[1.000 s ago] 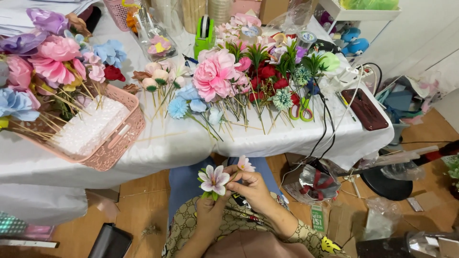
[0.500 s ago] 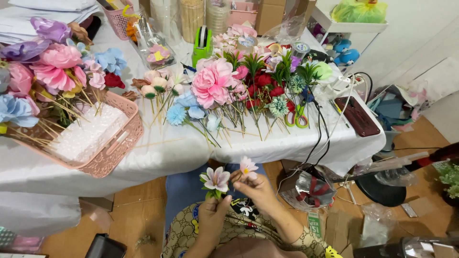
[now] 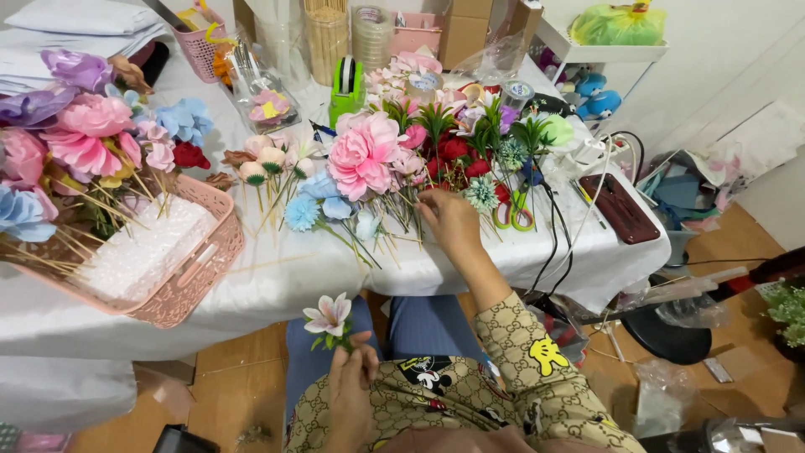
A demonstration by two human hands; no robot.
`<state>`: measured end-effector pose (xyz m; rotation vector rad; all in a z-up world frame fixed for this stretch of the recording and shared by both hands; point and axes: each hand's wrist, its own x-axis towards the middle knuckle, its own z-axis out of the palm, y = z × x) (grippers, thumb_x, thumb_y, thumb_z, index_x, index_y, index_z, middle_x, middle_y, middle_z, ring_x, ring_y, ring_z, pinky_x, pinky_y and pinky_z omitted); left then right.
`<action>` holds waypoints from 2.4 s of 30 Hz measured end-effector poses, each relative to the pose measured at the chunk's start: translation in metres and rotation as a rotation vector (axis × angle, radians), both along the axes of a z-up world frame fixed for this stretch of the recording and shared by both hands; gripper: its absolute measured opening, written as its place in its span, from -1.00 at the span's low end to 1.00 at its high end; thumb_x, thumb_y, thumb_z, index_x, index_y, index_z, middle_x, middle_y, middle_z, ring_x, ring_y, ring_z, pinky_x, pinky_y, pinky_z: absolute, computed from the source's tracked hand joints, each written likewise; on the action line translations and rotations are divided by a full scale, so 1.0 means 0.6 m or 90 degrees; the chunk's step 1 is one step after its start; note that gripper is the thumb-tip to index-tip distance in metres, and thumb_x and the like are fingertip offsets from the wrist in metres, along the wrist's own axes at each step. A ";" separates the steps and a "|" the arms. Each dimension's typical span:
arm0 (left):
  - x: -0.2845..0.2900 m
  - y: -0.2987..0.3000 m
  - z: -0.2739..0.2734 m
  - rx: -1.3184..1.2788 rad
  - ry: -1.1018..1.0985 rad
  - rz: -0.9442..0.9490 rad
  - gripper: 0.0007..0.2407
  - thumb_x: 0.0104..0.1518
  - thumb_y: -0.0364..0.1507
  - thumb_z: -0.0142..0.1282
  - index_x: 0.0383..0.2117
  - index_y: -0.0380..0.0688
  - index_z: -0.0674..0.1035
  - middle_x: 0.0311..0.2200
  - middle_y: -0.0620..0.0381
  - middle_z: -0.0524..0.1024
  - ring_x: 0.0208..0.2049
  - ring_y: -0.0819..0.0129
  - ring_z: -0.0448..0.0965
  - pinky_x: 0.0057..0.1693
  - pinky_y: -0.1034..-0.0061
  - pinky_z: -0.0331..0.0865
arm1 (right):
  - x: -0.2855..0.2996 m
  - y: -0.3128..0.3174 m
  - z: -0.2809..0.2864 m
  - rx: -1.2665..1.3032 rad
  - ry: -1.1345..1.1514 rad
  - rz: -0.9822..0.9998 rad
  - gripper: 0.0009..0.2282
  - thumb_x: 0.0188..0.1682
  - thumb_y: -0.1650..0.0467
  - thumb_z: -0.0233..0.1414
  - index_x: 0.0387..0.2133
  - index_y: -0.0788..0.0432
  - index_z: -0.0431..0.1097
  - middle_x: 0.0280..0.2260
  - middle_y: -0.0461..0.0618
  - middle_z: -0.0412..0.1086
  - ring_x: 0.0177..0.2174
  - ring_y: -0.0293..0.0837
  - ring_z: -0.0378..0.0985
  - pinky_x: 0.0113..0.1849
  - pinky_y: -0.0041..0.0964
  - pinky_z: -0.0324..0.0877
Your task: The person arranges artificial flowers into a pink basket filled with white foam. They pick up various flowers from a table, including roses and lilies, and insert them into the foam to create a bouquet.
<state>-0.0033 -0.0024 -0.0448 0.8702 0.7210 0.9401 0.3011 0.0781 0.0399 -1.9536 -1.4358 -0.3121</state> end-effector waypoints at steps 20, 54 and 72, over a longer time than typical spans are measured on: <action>0.029 0.023 0.100 0.317 0.062 -0.111 -0.69 0.31 -0.40 -0.15 0.09 -0.14 0.57 0.09 0.08 0.60 0.18 0.26 0.53 0.29 0.32 0.39 | -0.218 -0.229 -0.045 -0.111 0.549 0.383 -0.85 0.04 0.40 0.13 -0.16 0.14 0.56 -0.29 -0.07 0.61 -0.41 -0.31 0.52 -0.35 -0.45 0.44; 0.016 0.001 0.065 0.203 0.267 -0.171 -0.67 0.17 -0.34 0.07 0.06 -0.04 0.61 0.22 0.17 0.53 0.29 0.33 0.45 0.37 0.32 0.27 | 0.181 -0.116 0.036 -0.136 0.178 -0.099 -0.72 0.01 0.53 0.08 -0.01 0.10 0.50 -0.21 0.04 0.60 -0.25 -0.08 0.67 -0.22 -0.19 0.54; -0.025 0.036 0.074 0.390 0.169 -0.018 -0.75 0.23 -0.34 0.06 -0.04 -0.12 0.64 -0.04 0.08 0.58 -0.06 0.32 0.60 0.08 0.40 0.51 | 0.195 -0.172 0.036 -0.048 -0.063 -0.090 -0.45 0.01 0.28 0.24 0.25 0.29 0.39 -0.01 0.32 0.39 -0.29 0.12 0.54 -0.24 0.04 0.38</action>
